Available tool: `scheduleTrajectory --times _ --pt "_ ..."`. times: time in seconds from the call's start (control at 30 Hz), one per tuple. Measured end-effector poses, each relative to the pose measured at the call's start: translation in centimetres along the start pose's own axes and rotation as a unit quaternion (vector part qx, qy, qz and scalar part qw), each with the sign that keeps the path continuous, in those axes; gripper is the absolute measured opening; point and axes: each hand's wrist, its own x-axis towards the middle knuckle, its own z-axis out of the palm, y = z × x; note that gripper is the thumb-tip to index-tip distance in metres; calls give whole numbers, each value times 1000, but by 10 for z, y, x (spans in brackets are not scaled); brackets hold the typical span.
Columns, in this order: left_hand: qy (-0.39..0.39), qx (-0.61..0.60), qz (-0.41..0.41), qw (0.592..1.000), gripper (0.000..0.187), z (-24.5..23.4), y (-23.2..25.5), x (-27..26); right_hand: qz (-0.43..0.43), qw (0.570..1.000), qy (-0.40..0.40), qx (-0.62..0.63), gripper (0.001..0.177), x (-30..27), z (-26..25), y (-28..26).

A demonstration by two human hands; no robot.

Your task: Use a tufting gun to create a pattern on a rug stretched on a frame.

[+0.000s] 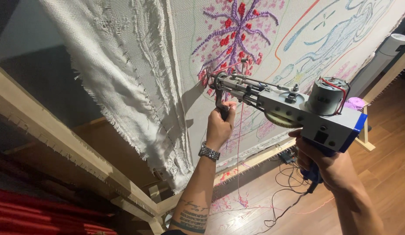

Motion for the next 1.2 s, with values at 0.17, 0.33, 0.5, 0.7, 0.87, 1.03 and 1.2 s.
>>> scheduleTrajectory --times 0.17,0.33,0.5,0.7,0.87,1.03,1.2 --pt "4 -14 41 999 12 -4 -9 10 -10 999 -20 40 22 9 11 5" --pt "47 -38 38 997 16 -5 -37 31 -20 996 -81 35 33 21 23 11" --pt "96 -11 -35 995 17 7 -56 47 -27 997 -63 -37 23 21 43 -10" --pt "103 -7 -41 994 18 7 -51 50 -61 995 49 68 8 18 64 5" --pt "79 -27 -13 996 18 4 -59 60 -1 997 -28 66 22 30 49 16" --pt "72 -8 -8 997 22 1 -52 66 30 999 -6 32 20 33 56 12" --pt "69 -26 25 997 16 -3 -53 73 5 999 -23 25 20 36 57 7"
